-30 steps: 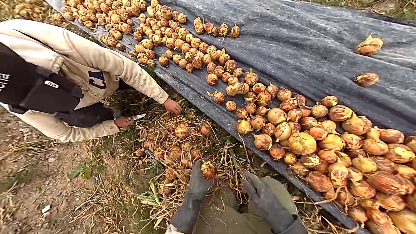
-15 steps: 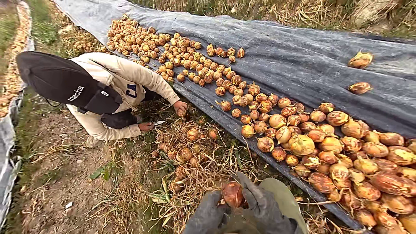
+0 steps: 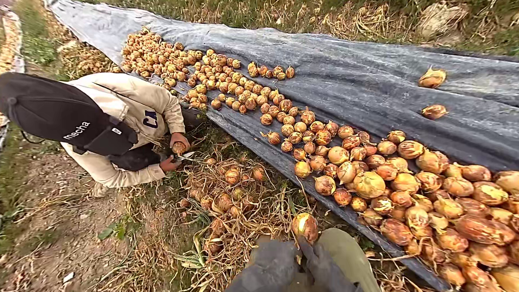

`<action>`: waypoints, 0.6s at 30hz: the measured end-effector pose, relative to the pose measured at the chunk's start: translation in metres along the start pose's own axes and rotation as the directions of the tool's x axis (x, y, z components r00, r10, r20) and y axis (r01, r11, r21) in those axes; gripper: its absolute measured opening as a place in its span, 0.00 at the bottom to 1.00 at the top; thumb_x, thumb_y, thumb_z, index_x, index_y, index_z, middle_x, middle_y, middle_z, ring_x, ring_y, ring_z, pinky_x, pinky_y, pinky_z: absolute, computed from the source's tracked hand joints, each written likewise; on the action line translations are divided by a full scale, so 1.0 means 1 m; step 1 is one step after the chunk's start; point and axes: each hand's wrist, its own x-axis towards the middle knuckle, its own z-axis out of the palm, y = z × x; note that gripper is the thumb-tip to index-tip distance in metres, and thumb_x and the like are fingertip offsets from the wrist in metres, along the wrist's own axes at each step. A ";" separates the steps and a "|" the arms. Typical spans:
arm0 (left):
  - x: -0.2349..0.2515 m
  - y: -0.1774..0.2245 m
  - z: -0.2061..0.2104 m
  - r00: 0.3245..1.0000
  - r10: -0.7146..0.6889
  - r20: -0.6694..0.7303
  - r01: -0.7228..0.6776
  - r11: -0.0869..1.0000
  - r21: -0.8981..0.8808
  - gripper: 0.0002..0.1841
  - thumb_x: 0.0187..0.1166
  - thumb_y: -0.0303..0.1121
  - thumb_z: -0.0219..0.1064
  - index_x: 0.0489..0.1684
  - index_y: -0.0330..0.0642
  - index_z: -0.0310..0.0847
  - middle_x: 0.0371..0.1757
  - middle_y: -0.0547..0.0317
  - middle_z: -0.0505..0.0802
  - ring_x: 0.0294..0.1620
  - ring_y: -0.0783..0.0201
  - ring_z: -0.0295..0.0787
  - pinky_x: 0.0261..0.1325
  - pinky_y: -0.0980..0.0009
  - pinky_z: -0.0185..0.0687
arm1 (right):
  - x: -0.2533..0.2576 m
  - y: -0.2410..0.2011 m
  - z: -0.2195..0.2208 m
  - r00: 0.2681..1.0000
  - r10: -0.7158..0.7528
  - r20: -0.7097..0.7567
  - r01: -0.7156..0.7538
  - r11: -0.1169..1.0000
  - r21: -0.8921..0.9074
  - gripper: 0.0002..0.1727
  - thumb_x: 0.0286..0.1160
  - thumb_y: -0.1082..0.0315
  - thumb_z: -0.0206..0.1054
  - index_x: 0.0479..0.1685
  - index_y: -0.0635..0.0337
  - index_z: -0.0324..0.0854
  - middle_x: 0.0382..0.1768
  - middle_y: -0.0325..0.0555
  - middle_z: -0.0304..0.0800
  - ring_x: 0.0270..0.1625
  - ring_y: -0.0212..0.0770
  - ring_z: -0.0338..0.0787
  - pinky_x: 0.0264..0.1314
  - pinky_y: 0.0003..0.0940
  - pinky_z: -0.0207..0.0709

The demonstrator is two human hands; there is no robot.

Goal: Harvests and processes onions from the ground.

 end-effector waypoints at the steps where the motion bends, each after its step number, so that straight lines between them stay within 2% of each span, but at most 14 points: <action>1: 0.008 -0.007 -0.008 0.998 -0.063 -0.012 0.063 0.998 -0.011 0.18 0.85 0.41 0.57 0.63 0.47 0.86 0.61 0.44 0.93 0.64 0.40 0.89 0.61 0.34 0.81 | 0.007 -0.002 -0.006 0.992 -0.121 -0.034 0.114 0.980 -0.165 0.35 0.89 0.38 0.45 0.45 0.60 0.85 0.27 0.46 0.85 0.28 0.42 0.87 0.34 0.43 0.84; 2: 0.015 -0.015 -0.019 0.990 -0.138 -0.035 0.137 0.990 -0.042 0.18 0.85 0.41 0.56 0.63 0.47 0.87 0.61 0.44 0.93 0.65 0.41 0.89 0.63 0.35 0.81 | 0.018 -0.006 -0.011 0.960 -0.269 -0.082 0.225 0.909 -0.351 0.32 0.88 0.42 0.47 0.40 0.61 0.88 0.28 0.49 0.88 0.33 0.46 0.91 0.40 0.48 0.85; 3: 0.023 -0.021 -0.030 0.979 -0.197 -0.059 0.193 0.978 -0.073 0.18 0.84 0.42 0.56 0.62 0.46 0.87 0.61 0.45 0.93 0.65 0.41 0.89 0.63 0.35 0.81 | 0.032 -0.013 -0.017 0.909 -0.402 -0.113 0.303 0.821 -0.484 0.30 0.87 0.45 0.48 0.37 0.60 0.88 0.28 0.50 0.91 0.35 0.49 0.94 0.40 0.52 0.86; 5: 0.040 -0.028 -0.046 0.963 -0.250 -0.096 0.240 0.965 -0.103 0.19 0.83 0.43 0.56 0.61 0.47 0.87 0.59 0.47 0.93 0.64 0.43 0.90 0.62 0.37 0.82 | 0.063 -0.030 -0.029 0.858 -0.499 -0.126 0.348 0.743 -0.571 0.29 0.88 0.45 0.46 0.40 0.56 0.88 0.29 0.47 0.91 0.35 0.48 0.94 0.38 0.53 0.86; 7: 0.049 -0.026 -0.060 0.966 -0.235 -0.110 0.223 0.969 -0.108 0.18 0.85 0.43 0.55 0.61 0.46 0.86 0.58 0.45 0.94 0.63 0.42 0.91 0.61 0.37 0.82 | 0.088 -0.047 -0.035 0.908 -0.411 -0.086 0.313 0.799 -0.513 0.32 0.87 0.41 0.44 0.46 0.55 0.88 0.32 0.47 0.92 0.38 0.48 0.94 0.42 0.54 0.85; 9: 0.051 -0.020 -0.063 0.973 -0.128 -0.193 0.113 0.990 -0.087 0.18 0.83 0.42 0.56 0.60 0.45 0.86 0.53 0.42 0.94 0.58 0.39 0.92 0.56 0.37 0.84 | 0.104 -0.059 -0.039 0.973 -0.229 0.001 0.218 0.928 -0.301 0.36 0.85 0.33 0.46 0.47 0.53 0.90 0.33 0.44 0.90 0.38 0.42 0.90 0.47 0.49 0.83; 11: 0.055 -0.020 -0.061 0.967 -0.017 -0.253 0.004 0.999 -0.049 0.19 0.81 0.40 0.58 0.62 0.46 0.88 0.49 0.42 0.95 0.53 0.38 0.93 0.50 0.38 0.85 | 0.107 -0.066 -0.035 0.997 -0.043 0.065 0.047 0.996 -0.070 0.37 0.85 0.31 0.45 0.35 0.54 0.85 0.24 0.40 0.81 0.24 0.37 0.81 0.30 0.40 0.79; 12: 0.058 -0.026 -0.064 0.968 -0.011 -0.251 0.000 0.999 -0.042 0.18 0.80 0.39 0.58 0.61 0.46 0.88 0.49 0.42 0.95 0.53 0.38 0.93 0.50 0.38 0.84 | 0.106 -0.073 -0.035 0.997 0.040 0.072 -0.039 0.999 -0.015 0.37 0.85 0.31 0.45 0.35 0.55 0.83 0.22 0.40 0.80 0.20 0.37 0.79 0.26 0.38 0.78; 13: 0.062 -0.038 -0.069 0.964 -0.061 -0.259 0.050 0.998 -0.049 0.17 0.79 0.38 0.58 0.58 0.46 0.89 0.49 0.43 0.95 0.53 0.39 0.93 0.51 0.38 0.84 | 0.103 -0.085 -0.037 0.997 0.065 0.039 -0.065 0.998 -0.006 0.36 0.88 0.35 0.44 0.37 0.57 0.85 0.22 0.41 0.81 0.20 0.36 0.78 0.26 0.37 0.77; 14: 0.067 -0.057 -0.079 0.952 -0.176 -0.250 0.162 0.984 -0.074 0.17 0.80 0.37 0.57 0.58 0.47 0.89 0.51 0.43 0.95 0.55 0.40 0.93 0.54 0.38 0.84 | 0.099 -0.101 -0.042 0.999 0.017 -0.044 -0.018 1.000 -0.022 0.33 0.92 0.43 0.44 0.40 0.59 0.88 0.23 0.39 0.81 0.23 0.34 0.77 0.30 0.35 0.75; 15: 0.073 -0.078 -0.091 0.919 -0.327 -0.219 0.313 0.945 -0.096 0.19 0.84 0.38 0.55 0.64 0.51 0.89 0.57 0.46 0.95 0.60 0.42 0.92 0.59 0.39 0.84 | 0.097 -0.115 -0.051 0.982 -0.095 -0.161 0.088 0.995 -0.049 0.29 0.93 0.51 0.44 0.44 0.59 0.90 0.25 0.37 0.83 0.25 0.32 0.79 0.33 0.31 0.76; 16: 0.079 -0.098 -0.103 0.876 -0.453 -0.166 0.442 0.891 -0.103 0.20 0.87 0.39 0.53 0.69 0.54 0.87 0.62 0.47 0.94 0.64 0.42 0.91 0.63 0.39 0.82 | 0.099 -0.123 -0.062 0.933 -0.238 -0.271 0.224 0.971 -0.079 0.26 0.92 0.57 0.44 0.48 0.56 0.91 0.28 0.35 0.87 0.27 0.29 0.82 0.33 0.30 0.79; 17: 0.085 -0.110 -0.113 0.851 -0.517 -0.092 0.511 0.856 -0.077 0.21 0.90 0.39 0.51 0.73 0.51 0.84 0.66 0.45 0.92 0.68 0.40 0.88 0.67 0.38 0.80 | 0.105 -0.126 -0.078 0.874 -0.359 -0.328 0.336 0.933 -0.128 0.24 0.92 0.57 0.44 0.59 0.51 0.90 0.38 0.34 0.93 0.32 0.28 0.87 0.37 0.30 0.84; 18: 0.093 -0.115 -0.120 0.854 -0.521 -0.019 0.520 0.854 -0.035 0.21 0.91 0.37 0.50 0.76 0.46 0.81 0.70 0.41 0.89 0.72 0.38 0.85 0.69 0.37 0.78 | 0.113 -0.124 -0.094 0.856 -0.406 -0.318 0.370 0.913 -0.171 0.25 0.93 0.51 0.42 0.74 0.41 0.82 0.50 0.32 0.94 0.37 0.29 0.90 0.40 0.33 0.88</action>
